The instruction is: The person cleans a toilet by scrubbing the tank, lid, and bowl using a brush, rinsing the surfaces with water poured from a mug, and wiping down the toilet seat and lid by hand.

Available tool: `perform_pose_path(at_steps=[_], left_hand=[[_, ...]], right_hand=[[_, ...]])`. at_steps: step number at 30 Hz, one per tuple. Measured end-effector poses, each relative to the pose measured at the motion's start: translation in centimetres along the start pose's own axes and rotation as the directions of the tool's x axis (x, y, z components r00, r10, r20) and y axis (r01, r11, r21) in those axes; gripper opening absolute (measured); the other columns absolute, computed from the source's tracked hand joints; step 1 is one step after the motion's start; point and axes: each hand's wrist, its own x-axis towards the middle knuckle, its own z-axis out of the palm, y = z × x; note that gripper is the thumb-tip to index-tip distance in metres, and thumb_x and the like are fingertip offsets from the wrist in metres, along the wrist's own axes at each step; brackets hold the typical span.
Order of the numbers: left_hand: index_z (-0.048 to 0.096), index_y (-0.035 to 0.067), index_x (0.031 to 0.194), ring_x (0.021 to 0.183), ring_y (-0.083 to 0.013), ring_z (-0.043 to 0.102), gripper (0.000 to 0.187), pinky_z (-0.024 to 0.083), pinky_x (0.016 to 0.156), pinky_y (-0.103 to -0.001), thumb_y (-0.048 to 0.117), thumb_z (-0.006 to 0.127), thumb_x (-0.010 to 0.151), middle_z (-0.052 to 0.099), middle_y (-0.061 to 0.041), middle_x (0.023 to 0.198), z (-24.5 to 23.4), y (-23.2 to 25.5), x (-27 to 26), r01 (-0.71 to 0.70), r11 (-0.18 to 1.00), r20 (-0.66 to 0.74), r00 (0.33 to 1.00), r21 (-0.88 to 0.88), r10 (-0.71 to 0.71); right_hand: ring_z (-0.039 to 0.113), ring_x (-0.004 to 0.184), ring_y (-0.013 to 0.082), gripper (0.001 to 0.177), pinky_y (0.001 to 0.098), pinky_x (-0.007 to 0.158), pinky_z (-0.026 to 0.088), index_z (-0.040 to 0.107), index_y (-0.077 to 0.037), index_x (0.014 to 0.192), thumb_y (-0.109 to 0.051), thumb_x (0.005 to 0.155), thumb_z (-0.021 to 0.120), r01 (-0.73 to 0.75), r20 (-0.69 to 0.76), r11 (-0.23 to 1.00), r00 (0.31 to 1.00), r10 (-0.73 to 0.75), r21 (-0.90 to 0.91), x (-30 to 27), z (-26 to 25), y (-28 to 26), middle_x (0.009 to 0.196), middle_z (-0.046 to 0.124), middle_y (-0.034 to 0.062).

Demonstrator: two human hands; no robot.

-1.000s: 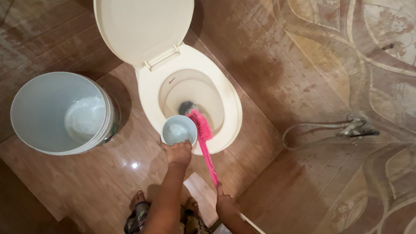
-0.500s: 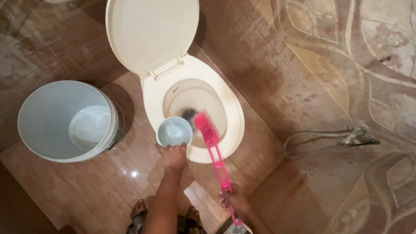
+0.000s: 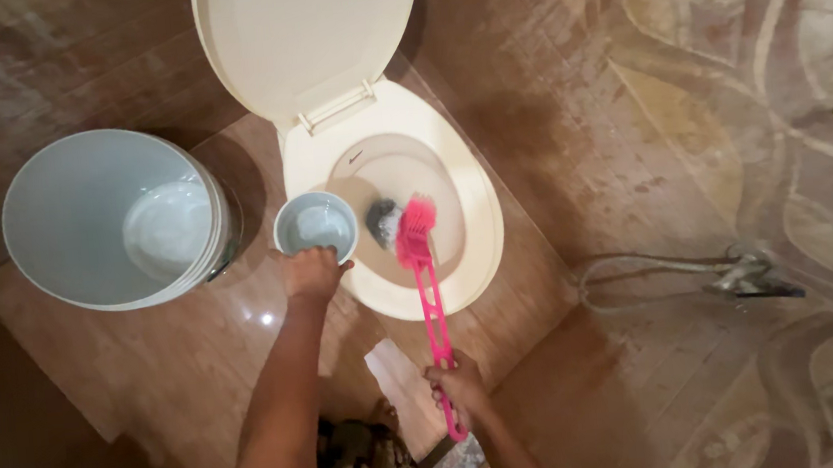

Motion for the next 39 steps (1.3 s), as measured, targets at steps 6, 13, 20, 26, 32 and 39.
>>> perform_pose_path(at_steps=[6,13,20,26,32,39], left_hand=[[0.079,0.020,0.099,0.089,-0.0237,0.076,0.028,0.028,0.108,-0.078,0.045,0.069,0.088,0.078,-0.006,0.095,-1.2,1.6,0.6,0.040,0.998,0.078,0.996,0.054,-0.044],[0.081,0.020,0.089,0.080,-0.0258,0.077,0.021,0.034,0.103,-0.076,0.013,0.061,0.091,0.079,-0.008,0.087,-0.6,1.8,0.8,0.032,0.992,-0.047,0.999,0.125,-0.026],[0.081,0.020,0.089,0.081,-0.0248,0.077,0.023,0.035,0.104,-0.074,0.013,0.060,0.094,0.079,-0.007,0.088,-1.0,2.1,1.1,0.002,0.992,-0.005,1.000,0.127,-0.001],[0.080,0.020,0.090,0.078,-0.0249,0.077,0.021,0.037,0.100,-0.074,0.013,0.061,0.090,0.078,-0.006,0.084,-1.4,1.9,1.3,-0.028,0.988,-0.007,1.000,0.150,0.029],[0.081,0.021,0.086,0.077,-0.0247,0.077,0.020,0.041,0.097,-0.072,0.013,0.062,0.090,0.078,-0.007,0.083,-0.9,1.1,1.1,-0.029,0.992,-0.097,0.994,0.124,0.041],[0.081,0.021,0.083,0.076,-0.0258,0.077,0.022,0.040,0.100,-0.071,0.013,0.062,0.090,0.078,-0.008,0.081,-0.3,1.1,1.2,-0.025,0.995,-0.111,0.993,0.093,0.035]], right_hand=[[0.052,0.048,0.0142,0.020,0.0292,0.042,0.043,0.062,-0.002,0.106,-0.006,0.088,0.060,0.059,0.159,0.992,0.984,-0.077,0.111,2.2,1.4,-4.6,0.067,0.057,0.0048],[0.041,0.048,0.0100,0.010,0.0254,0.040,0.031,0.050,-0.006,0.100,-0.014,0.096,0.054,-0.070,0.265,0.887,0.963,-0.060,0.456,7.4,2.9,-8.9,0.074,0.058,0.0062],[0.040,0.047,0.0083,0.023,0.0252,0.040,0.032,0.057,-0.011,0.107,0.001,0.089,0.052,-0.016,0.396,0.996,0.918,-0.021,0.091,4.8,5.3,-9.3,0.068,0.048,0.0012],[0.041,0.044,0.0105,0.016,0.0276,0.039,0.036,0.056,0.000,0.099,0.003,0.084,0.057,0.026,0.382,0.984,0.923,0.044,-0.178,8.5,1.4,-11.4,0.064,0.048,0.0036],[0.040,0.046,0.0086,0.013,0.0250,0.039,0.031,0.048,-0.005,0.097,-0.003,0.090,0.059,-0.092,0.432,0.967,0.902,-0.019,0.236,9.0,4.7,-11.6,0.067,0.049,0.0009],[0.041,0.046,0.0099,0.009,0.0260,0.038,0.033,0.051,0.000,0.095,0.002,0.088,0.057,0.055,0.475,0.989,0.873,-0.113,0.135,10.0,2.5,-11.7,0.066,0.048,0.0037]])
